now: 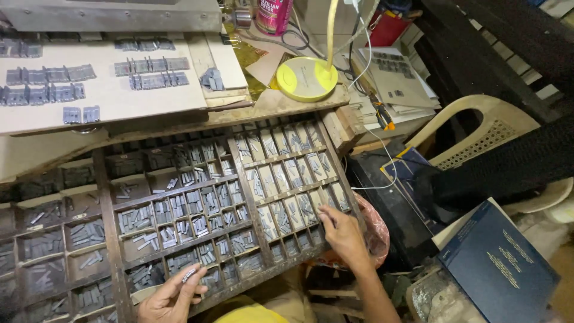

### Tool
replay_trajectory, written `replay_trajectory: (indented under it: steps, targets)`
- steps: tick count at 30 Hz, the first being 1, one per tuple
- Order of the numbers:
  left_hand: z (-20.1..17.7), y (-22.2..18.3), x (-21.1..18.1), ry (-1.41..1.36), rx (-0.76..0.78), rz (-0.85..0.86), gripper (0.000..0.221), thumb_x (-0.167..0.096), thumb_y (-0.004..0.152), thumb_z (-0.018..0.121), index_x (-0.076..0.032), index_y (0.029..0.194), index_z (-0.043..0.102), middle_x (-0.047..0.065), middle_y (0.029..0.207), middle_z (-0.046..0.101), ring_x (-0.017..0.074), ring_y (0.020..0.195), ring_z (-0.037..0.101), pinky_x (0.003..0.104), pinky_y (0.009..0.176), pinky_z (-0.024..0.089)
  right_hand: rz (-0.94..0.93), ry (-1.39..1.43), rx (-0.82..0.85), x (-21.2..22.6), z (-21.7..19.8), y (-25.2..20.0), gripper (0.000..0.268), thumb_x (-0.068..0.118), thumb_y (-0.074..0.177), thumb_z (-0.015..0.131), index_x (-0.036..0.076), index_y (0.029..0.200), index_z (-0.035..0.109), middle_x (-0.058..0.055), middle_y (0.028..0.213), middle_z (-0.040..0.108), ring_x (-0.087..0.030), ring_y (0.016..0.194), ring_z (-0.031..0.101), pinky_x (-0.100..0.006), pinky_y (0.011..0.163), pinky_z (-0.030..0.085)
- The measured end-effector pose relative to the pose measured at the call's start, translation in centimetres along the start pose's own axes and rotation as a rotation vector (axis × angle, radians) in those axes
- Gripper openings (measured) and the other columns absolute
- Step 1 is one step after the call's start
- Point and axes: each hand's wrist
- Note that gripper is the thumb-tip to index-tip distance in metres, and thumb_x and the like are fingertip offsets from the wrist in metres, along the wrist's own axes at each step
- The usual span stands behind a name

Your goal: Sorting and organizing individual metal type characters into a wooden type case in preparation for letterpress printing.

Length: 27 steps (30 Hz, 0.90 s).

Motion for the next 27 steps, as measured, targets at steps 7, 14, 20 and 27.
replay_trajectory:
  steps: [7,14,20,27]
  targets:
    - [0.2,0.2,0.7,0.075,-0.015,0.019,0.027,-0.020,0.094,0.074,-0.015,0.117,0.086,0.011,0.085,0.087,0.0160,0.087,0.080,0.029,0.082,0.064,0.044,0.094,-0.013,0.7,0.7,1.0,0.054,0.041,0.098,0.051,0.014,0.145,0.057,-0.009,0.147,0.061,-0.028,0.137,0.058,-0.047,0.115,0.045]
    - [0.0,1.2,1.9,0.078,0.040,0.035,0.029,-0.023,0.092,0.072,-0.016,0.117,0.087,0.012,0.082,0.088,0.0160,0.082,0.081,0.032,0.082,0.070,-0.073,-0.044,0.022,1.0,1.9,2.8,0.052,0.019,0.103,0.043,0.023,0.155,0.040,-0.004,0.141,0.066,-0.020,0.077,0.053,-0.031,0.060,0.044]
    - [-0.2,2.6,3.5,0.014,0.086,0.052,0.028,-0.021,0.089,0.076,-0.015,0.112,0.091,0.012,0.071,0.089,0.0090,0.069,0.076,0.025,0.072,0.064,-0.064,-0.116,-0.115,-0.9,2.2,1.7,0.043,0.028,0.097,0.050,0.024,0.139,0.060,-0.007,0.124,0.076,-0.032,0.115,0.069,-0.041,0.094,0.049]
    - [-0.6,3.5,3.6,-0.033,0.365,0.034,0.038,-0.024,0.093,0.076,-0.021,0.130,0.084,0.007,0.081,0.086,0.0086,0.055,0.051,0.028,0.057,0.046,-0.294,0.217,0.025,2.9,5.0,-0.2,0.036,0.027,0.089,0.070,0.013,0.121,0.080,-0.007,0.119,0.083,-0.016,0.106,0.079,-0.028,0.090,0.062]
Point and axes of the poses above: each hand's wrist, its own y-axis towards the middle knuckle, its own z-axis out of the palm, x = y × z
